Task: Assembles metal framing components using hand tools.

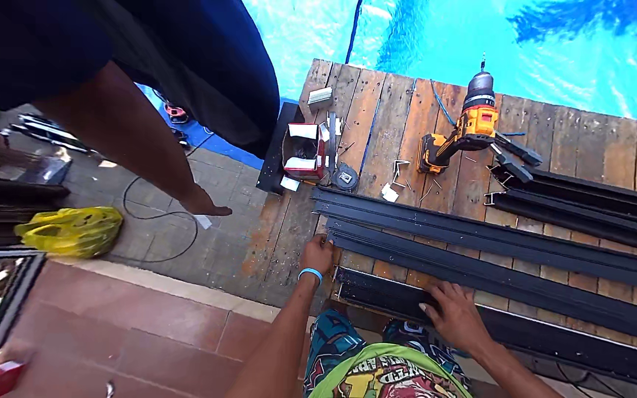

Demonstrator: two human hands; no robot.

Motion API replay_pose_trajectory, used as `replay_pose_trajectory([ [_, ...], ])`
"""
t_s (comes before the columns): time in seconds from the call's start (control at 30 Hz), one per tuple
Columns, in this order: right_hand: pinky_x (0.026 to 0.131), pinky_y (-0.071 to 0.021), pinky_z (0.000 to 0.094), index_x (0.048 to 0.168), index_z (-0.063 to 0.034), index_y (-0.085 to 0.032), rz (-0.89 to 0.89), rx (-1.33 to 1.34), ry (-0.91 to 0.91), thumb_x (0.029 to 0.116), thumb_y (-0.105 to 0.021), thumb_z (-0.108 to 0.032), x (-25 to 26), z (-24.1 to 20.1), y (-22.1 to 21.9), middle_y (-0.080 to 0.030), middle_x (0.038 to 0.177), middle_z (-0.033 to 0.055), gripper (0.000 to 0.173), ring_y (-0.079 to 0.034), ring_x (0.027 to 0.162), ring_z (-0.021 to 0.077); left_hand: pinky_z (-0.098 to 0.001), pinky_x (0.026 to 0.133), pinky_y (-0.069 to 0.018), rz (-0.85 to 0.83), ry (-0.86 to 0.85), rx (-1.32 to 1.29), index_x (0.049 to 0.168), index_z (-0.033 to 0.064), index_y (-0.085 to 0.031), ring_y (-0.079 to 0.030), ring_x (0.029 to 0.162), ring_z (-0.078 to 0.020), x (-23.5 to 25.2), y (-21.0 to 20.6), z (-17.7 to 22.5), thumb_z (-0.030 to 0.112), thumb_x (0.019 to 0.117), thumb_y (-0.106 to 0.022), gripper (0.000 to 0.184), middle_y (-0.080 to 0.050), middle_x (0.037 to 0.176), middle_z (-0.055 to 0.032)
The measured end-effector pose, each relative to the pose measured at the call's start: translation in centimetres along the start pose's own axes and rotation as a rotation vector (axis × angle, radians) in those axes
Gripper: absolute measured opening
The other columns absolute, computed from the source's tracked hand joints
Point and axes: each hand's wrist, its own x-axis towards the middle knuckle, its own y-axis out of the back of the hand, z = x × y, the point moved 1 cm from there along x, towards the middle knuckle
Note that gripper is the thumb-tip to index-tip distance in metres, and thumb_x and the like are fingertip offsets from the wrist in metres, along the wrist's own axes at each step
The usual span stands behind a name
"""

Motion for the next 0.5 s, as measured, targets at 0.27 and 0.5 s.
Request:
replay_pose_trajectory([
  [0.27, 0.113, -0.031, 0.0714, 0.16, -0.0213, -0.038, -0.037, -0.161, -0.085, 0.0713, -0.087, -0.018, -1.8, -4.6, -2.0, -0.047, 0.153, 0.0238, 0.101, -0.045, 0.14, 0.0477, -0.0563, 0.089, -0.0552, -0.164, -0.065, 0.045, 0.105, 0.0094, -0.079, -0.072, 0.093, -0.03, 0.2, 1.8, -2.4, 0.028, 0.1049, -0.06, 0.027, -0.076, 0.096, -0.0129],
  [0.5, 0.114, -0.0322, 0.068, 0.159, -0.0297, -0.04, -0.024, -0.194, -0.115, 0.0805, -0.078, -0.009, -0.8, -6.4, -2.7, -0.049, 0.153, 0.0169, 0.089, -0.044, 0.141, 0.0429, -0.0564, 0.087, -0.0551, -0.153, -0.116, 0.158, 0.111, 0.01, -0.072, -0.071, 0.095, -0.0302, -0.8, 3.1, -1.8, 0.031, 0.1025, -0.06, 0.025, -0.074, 0.098, -0.0114],
])
